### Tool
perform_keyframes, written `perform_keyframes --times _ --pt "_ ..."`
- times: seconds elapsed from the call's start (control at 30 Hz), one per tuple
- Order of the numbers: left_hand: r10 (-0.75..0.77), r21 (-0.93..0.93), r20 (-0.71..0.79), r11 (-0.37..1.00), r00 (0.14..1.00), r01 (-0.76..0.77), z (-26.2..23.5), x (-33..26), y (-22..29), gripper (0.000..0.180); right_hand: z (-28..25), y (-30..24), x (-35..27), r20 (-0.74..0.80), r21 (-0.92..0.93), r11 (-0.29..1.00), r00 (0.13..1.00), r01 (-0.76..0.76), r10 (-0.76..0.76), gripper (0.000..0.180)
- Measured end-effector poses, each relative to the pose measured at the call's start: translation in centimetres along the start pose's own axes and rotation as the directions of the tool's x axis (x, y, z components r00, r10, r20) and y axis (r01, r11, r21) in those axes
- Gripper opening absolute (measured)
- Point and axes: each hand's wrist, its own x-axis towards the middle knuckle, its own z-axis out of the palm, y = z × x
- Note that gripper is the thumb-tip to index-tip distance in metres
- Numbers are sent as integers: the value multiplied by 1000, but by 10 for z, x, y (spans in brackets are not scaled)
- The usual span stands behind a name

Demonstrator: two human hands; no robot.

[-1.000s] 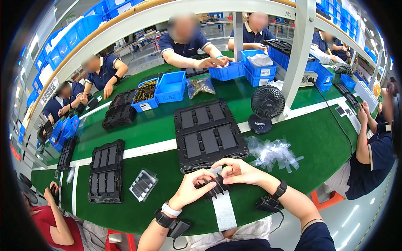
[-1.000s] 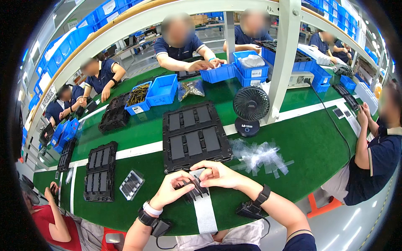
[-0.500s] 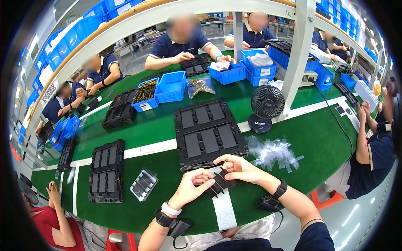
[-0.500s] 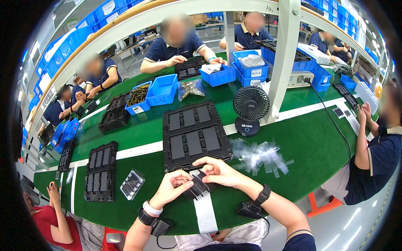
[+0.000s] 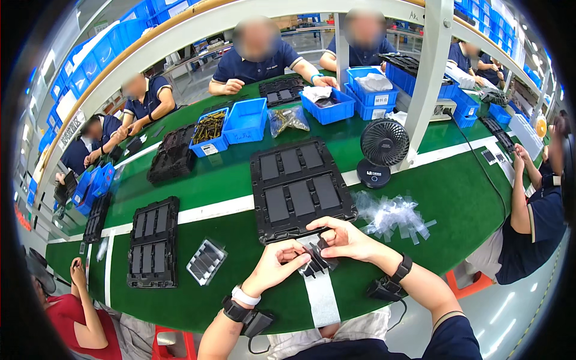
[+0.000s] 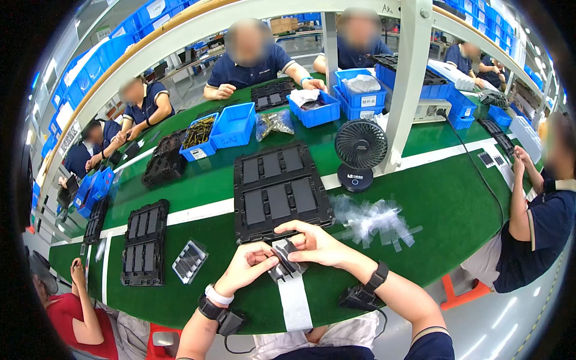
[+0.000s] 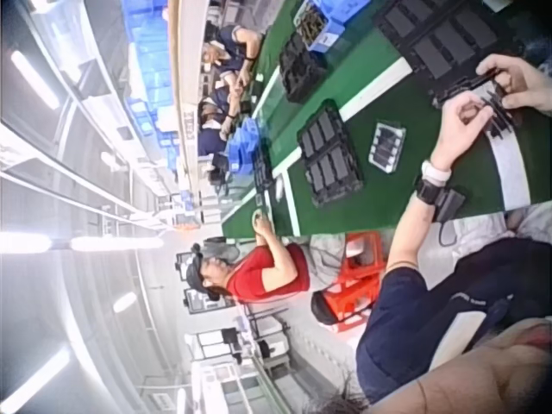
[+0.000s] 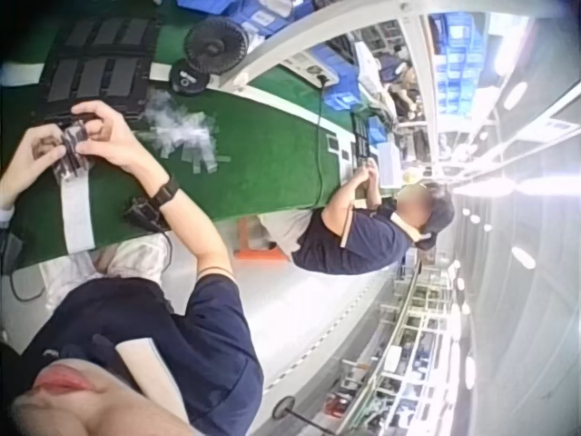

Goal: Assembling black plastic components on a factory production line.

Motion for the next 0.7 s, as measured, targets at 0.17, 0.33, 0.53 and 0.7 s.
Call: perform_keyframes --times 0.17,0.33,0.53,0.7 --pt "40 -47 -22 998 999 -41 1 3 3 8 -1 -1 2 -80 13 999 996 42 -41 58" --pt "2 -83 -60 996 998 -7 2 2 8 11 -4 0 0 -170 28 995 981 97 -91 53" --pt "46 -79 -50 996 998 -50 0 2 -1 11 -4 2 1 -213 -15 990 967 139 -139 51" --pt "71 -90 -18 993 997 -73 0 -1 2 13 -1 0 3 -226 -72 994 970 79 -93 52"
